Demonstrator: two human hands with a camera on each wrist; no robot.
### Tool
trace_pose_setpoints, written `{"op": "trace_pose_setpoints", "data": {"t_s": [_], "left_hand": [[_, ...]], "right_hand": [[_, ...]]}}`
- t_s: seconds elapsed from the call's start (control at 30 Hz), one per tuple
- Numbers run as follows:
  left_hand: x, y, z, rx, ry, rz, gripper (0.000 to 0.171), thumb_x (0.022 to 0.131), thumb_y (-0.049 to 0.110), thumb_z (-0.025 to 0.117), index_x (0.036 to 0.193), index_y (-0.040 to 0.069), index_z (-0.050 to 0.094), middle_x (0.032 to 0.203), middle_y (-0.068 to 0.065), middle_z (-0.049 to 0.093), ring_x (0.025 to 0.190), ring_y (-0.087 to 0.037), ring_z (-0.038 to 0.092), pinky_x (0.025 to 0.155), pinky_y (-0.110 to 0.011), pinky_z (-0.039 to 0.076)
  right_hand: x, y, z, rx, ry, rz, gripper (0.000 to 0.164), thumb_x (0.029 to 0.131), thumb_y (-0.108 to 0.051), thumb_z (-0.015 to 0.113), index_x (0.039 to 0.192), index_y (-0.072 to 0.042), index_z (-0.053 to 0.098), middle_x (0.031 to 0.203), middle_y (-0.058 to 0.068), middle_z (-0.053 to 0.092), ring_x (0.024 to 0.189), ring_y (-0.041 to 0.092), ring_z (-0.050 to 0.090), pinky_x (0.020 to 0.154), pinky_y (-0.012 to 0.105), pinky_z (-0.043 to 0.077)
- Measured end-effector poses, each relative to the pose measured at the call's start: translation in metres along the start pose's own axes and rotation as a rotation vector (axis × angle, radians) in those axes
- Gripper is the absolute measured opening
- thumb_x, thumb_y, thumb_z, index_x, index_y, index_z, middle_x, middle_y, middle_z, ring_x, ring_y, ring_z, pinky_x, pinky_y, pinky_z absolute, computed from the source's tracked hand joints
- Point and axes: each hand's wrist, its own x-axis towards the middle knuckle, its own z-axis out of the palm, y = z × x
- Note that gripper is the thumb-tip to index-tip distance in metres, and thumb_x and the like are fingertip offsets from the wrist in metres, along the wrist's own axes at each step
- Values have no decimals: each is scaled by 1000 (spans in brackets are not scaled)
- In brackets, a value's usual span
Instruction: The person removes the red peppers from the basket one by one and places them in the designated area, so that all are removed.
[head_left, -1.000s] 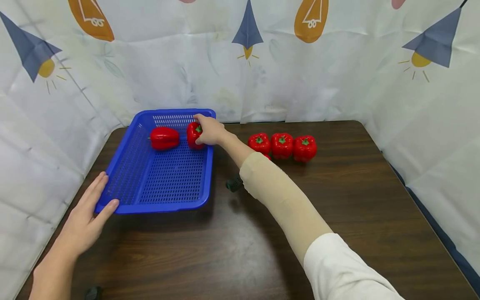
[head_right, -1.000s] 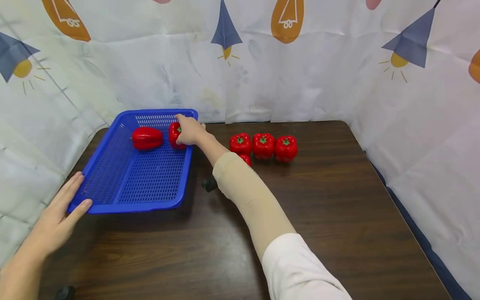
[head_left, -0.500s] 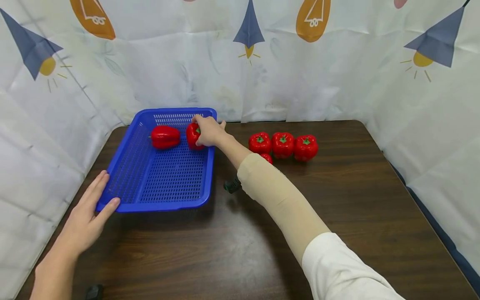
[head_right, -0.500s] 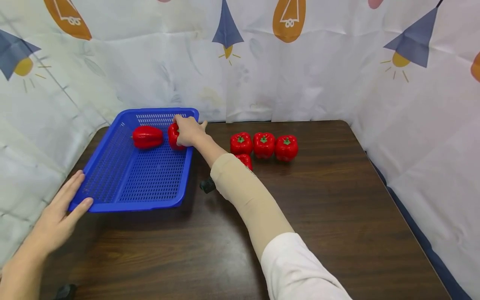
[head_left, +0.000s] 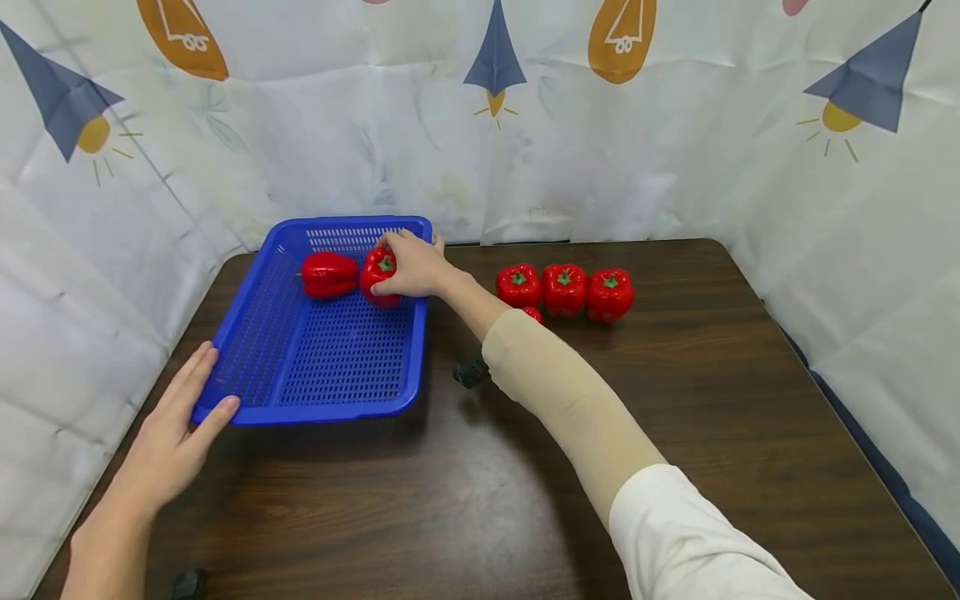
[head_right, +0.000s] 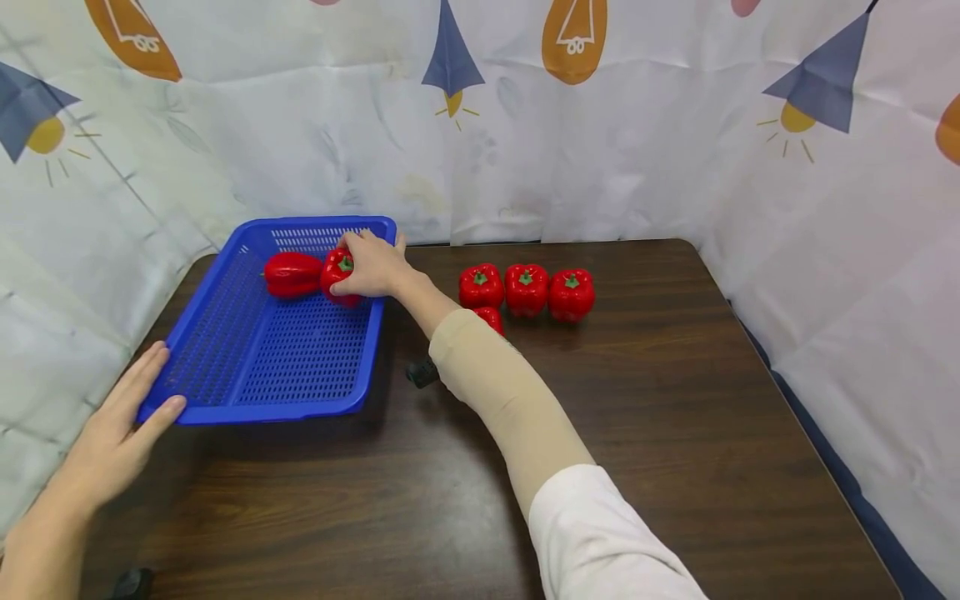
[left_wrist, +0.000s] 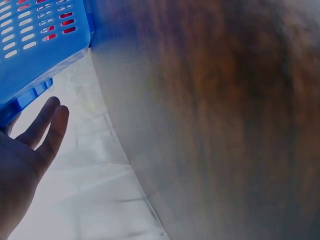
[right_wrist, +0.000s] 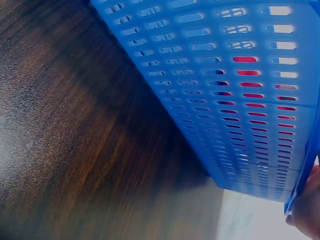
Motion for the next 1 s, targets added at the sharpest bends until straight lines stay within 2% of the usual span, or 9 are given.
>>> {"op": "trace_pose_setpoints", "data": {"t_s": [0.17, 0.27, 0.37, 0.43, 0.5, 0.7, 0.83, 1.0], "left_hand": [[1, 1, 1, -8, 6, 3, 66, 102, 13, 59, 162, 9, 31, 169, -7, 22, 150, -1, 13, 114, -17, 8], [1, 2, 1, -10, 5, 3, 66, 102, 13, 59, 162, 9, 31, 169, -7, 22, 150, 0, 13, 114, -17, 8], [1, 2, 1, -6, 1, 1, 66, 103, 13, 58, 162, 9, 31, 169, -6, 21, 150, 0, 12, 114, -17, 7], [1, 2, 1, -5, 0, -4, 66, 103, 14, 58, 163, 9, 30, 169, -6, 21, 150, 0, 11, 114, -17, 7], [0, 2, 1, -1, -3, -6, 66, 103, 14, 57, 163, 10, 29, 169, -5, 20, 150, 0, 11, 115, -17, 6], [1, 2, 1, -4, -7, -2, 66, 104, 14, 57, 163, 11, 29, 170, -5, 20, 150, 0, 10, 114, -17, 6], [2, 0, 2, -10, -3, -3, 66, 103, 13, 57, 163, 11, 29, 169, -6, 20, 151, -2, 11, 115, -18, 6], [2, 0, 2, -12, -4, -2, 66, 103, 13, 57, 163, 10, 29, 169, -5, 20, 150, 0, 10, 114, -18, 6]], "right_hand": [[-4, 2, -4, 99, 62, -42, 67, 87, -46, 76, 142, -20, 50, 136, -1, 55, 131, 11, 45, 117, 63, 3], [-8, 2, -10, 139, 105, -68, 69, 87, -44, 77, 144, -18, 48, 140, -1, 53, 133, 11, 43, 120, 54, 5], [-12, 1, -17, 202, 140, -111, 71, 87, -39, 78, 145, -14, 47, 142, 2, 51, 131, 13, 45, 116, 38, 26], [-16, 0, -22, 260, 152, -142, 72, 87, -36, 79, 146, -12, 46, 143, 4, 49, 129, 15, 46, 106, 28, 39], [-20, -1, -27, 333, 149, -165, 73, 86, -31, 80, 146, -10, 46, 143, 6, 49, 127, 15, 48, 93, 23, 48], [-39, -1, -41, 474, 139, -177, 68, 86, -25, 80, 143, -11, 46, 141, 3, 49, 125, 14, 48, 87, 24, 52], [-51, 0, -52, 493, 144, -196, 66, 85, -24, 81, 142, -12, 49, 139, 2, 50, 124, 13, 48, 88, 25, 53], [-71, 2, -66, 518, 128, -250, 64, 85, -24, 81, 142, -12, 52, 137, 2, 50, 124, 14, 48, 90, 28, 53]]}}
